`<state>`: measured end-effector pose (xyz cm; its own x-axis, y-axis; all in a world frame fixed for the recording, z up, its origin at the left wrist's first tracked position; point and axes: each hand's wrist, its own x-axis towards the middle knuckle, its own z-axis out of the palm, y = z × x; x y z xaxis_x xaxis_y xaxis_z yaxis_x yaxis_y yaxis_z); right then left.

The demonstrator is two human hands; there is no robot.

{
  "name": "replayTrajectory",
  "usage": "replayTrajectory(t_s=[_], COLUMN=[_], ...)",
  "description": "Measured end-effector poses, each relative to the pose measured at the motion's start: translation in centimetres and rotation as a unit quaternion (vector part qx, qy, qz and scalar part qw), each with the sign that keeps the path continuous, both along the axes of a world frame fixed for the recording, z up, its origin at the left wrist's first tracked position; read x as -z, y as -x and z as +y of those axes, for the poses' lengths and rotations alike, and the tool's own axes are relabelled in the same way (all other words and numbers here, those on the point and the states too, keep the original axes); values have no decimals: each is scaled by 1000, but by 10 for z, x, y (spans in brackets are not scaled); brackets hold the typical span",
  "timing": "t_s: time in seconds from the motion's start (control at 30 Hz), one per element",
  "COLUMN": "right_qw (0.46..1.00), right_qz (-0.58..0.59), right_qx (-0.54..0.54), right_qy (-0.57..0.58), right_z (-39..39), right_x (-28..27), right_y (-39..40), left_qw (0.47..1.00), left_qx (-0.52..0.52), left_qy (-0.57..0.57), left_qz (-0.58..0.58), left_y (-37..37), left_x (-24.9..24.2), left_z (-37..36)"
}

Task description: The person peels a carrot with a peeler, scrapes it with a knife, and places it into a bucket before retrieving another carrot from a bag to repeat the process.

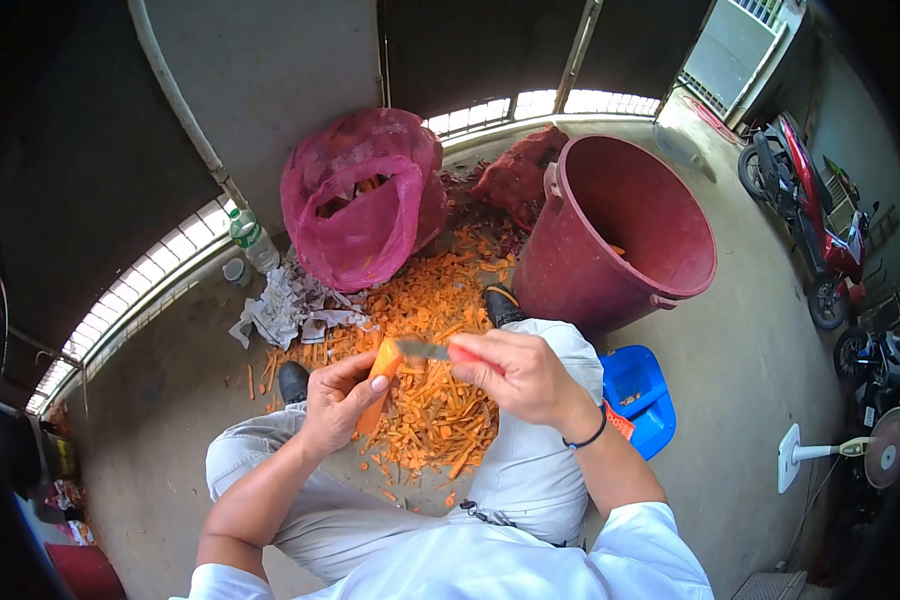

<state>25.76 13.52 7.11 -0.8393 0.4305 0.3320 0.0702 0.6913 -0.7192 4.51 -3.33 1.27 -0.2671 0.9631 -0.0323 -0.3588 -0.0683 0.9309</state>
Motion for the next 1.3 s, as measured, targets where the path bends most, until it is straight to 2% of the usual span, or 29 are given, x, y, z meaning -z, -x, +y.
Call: replayTrajectory(t_s=[0.07,0.17,0.2,0.4,0.47,0.53,0.57,0.6,0.7,0.8,0.97,1.03,1.07,1.1,1.17,1.27,1.3], right_qw=[1000,995,996,982,975,979,985,985,990,988,986,991,991,995,993,996,996], right_qz=[24,35,35,-5,-7,-33,-10,-9,6,-34,-22,6,6,13,-16,7,-24], right_qx=[-5,-22,-19,6,37,92,115,112,22,2,33,126,125,100,51,1,-6], right_qy=[-1,-88,-86,-188,-220,-177,-126,-128,-139,-152,-162,-47,-50,3,102,86,84], right_z=[-9,-13,-14,-14,-4,17,25,25,8,-8,5,19,20,17,5,-17,-22], right_x=[-1,-1,-2,-14,-10,-11,-4,-6,-8,-9,1,4,5,5,1,-4,-14], right_y=[4,8,9,7,3,-4,-9,-10,-11,-7,-8,-12,-12,-13,-15,-8,-7], left_qw=[1000,999,999,997,980,986,990,990,991,991,960,964,968,968,946,916,915], left_qx=[-19,-8,-5,18,18,11,1,-1,-20,-17,-8,-24,-39,-42,-49,-79,-79], left_qy=[-3,-9,-7,29,-16,0,14,13,50,34,-18,-31,-43,-45,-63,-130,-130], left_qz=[5,36,37,72,196,168,139,139,125,131,278,263,245,245,315,372,374], left_y=[-1,-1,-1,4,3,0,-1,0,-1,-2,3,2,2,2,3,4,4], left_x=[2,6,6,-2,-7,-3,-2,-2,-1,6,-1,4,7,4,-4,1,1], left_z=[-1,-3,-3,-4,-3,-4,-3,-2,0,3,2,0,0,1,2,5,5])
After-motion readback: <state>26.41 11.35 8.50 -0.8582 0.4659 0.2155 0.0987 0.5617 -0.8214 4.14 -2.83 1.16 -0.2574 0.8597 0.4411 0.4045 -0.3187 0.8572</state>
